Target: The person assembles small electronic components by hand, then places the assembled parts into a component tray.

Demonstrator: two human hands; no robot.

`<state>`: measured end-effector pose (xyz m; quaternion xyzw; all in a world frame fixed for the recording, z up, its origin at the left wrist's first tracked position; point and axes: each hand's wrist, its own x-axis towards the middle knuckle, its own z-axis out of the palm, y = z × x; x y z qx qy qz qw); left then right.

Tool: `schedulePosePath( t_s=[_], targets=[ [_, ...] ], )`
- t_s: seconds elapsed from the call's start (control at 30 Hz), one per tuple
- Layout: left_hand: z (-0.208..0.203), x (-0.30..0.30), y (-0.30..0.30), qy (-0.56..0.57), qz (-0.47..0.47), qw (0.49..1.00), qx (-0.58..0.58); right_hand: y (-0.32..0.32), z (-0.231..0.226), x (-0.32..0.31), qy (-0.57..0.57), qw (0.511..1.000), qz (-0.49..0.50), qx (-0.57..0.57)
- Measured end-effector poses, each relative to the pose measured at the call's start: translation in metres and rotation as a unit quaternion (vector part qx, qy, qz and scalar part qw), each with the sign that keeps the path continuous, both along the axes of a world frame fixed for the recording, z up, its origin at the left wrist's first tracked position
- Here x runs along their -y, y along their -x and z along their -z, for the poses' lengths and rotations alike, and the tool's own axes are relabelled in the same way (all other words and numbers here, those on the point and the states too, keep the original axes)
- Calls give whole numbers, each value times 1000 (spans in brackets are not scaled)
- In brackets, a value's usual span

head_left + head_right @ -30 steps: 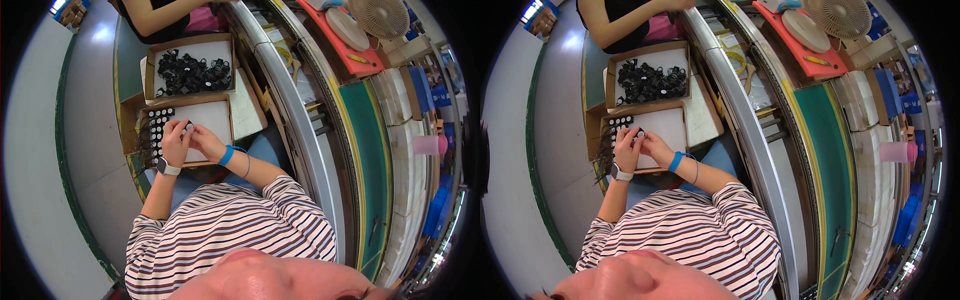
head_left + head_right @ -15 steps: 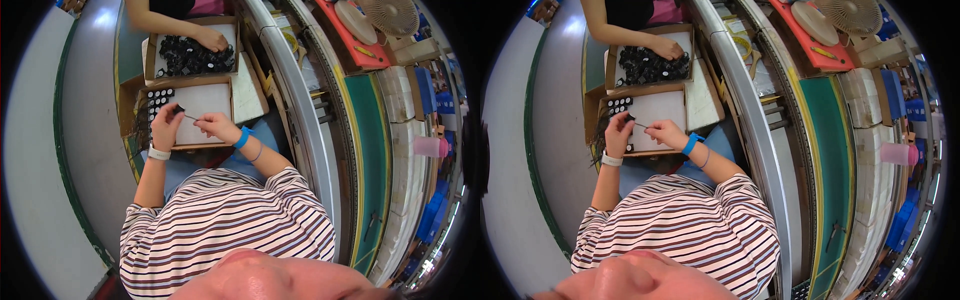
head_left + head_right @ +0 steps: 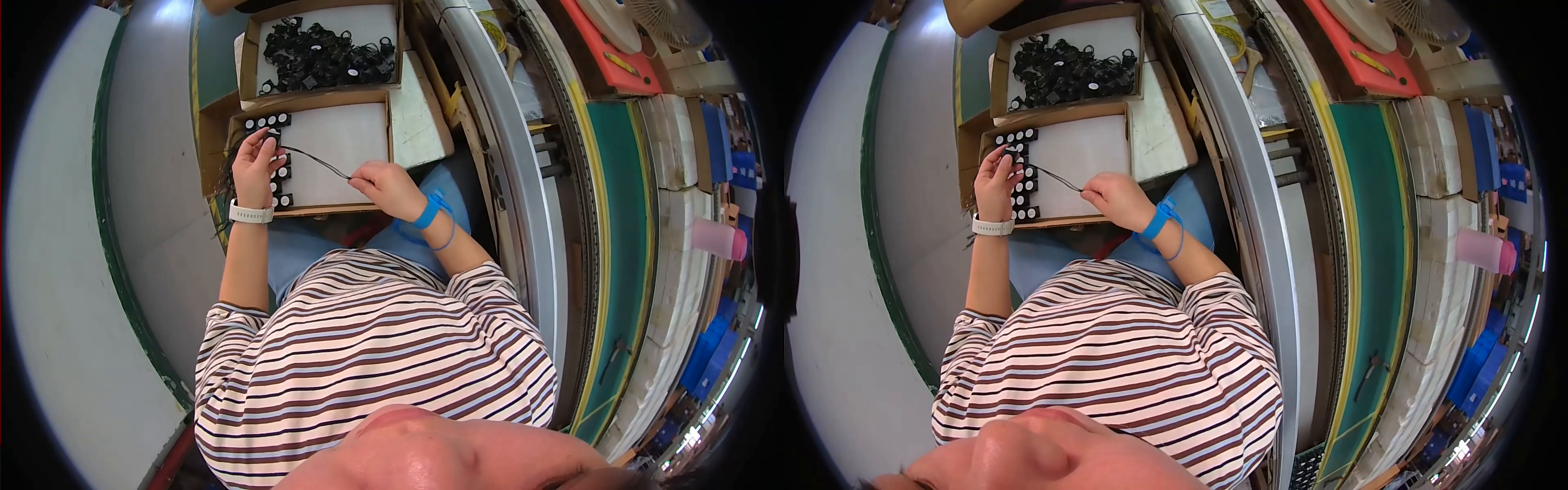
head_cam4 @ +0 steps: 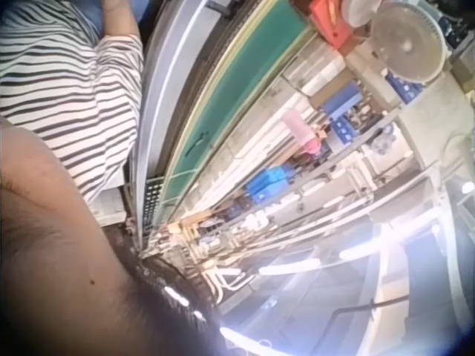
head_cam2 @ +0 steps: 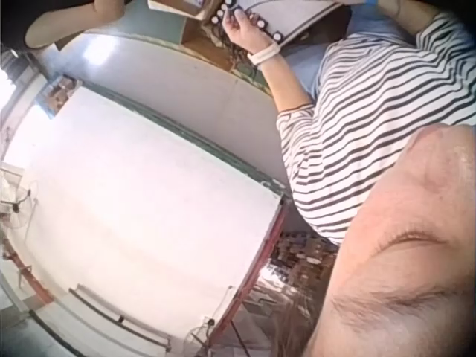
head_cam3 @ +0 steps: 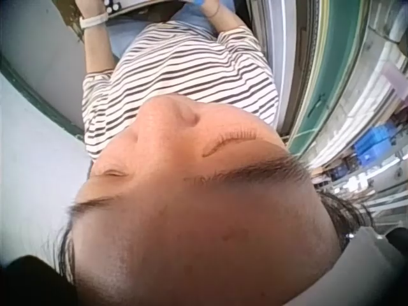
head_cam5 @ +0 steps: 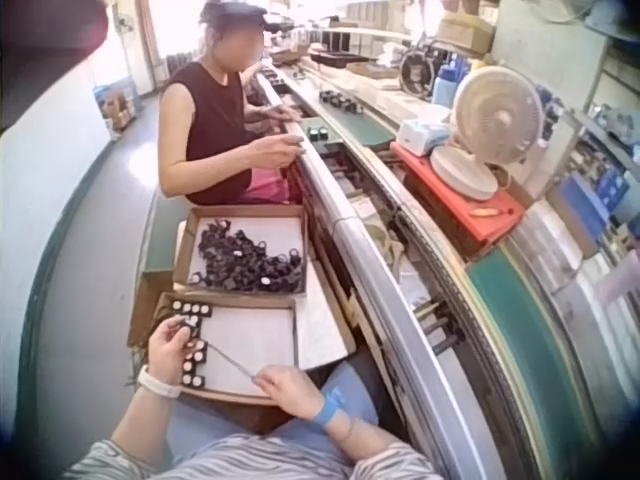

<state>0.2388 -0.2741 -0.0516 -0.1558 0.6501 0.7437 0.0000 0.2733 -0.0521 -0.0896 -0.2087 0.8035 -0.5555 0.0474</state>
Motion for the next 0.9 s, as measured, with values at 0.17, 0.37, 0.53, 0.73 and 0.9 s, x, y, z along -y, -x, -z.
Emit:
schedulePosePath(
  t_s=[0.17,0.37,0.53,0.73,0.9],
  targets=[
    [18,5,-2,-61,15,998,28,-5,-20,-7,104,965,-65,233],
    [40,-26,-28,-24,87,990,109,15,0,-18,537,728,-52,423],
    [42,-63,-59,-62,172,975,129,38,18,-15,679,570,78,457],
    [20,-59,-48,-63,179,972,136,31,42,-7,191,944,223,148],
    [7,-26,-12,-136,100,981,92,13,32,-9,7,997,-51,51]
  ],
)
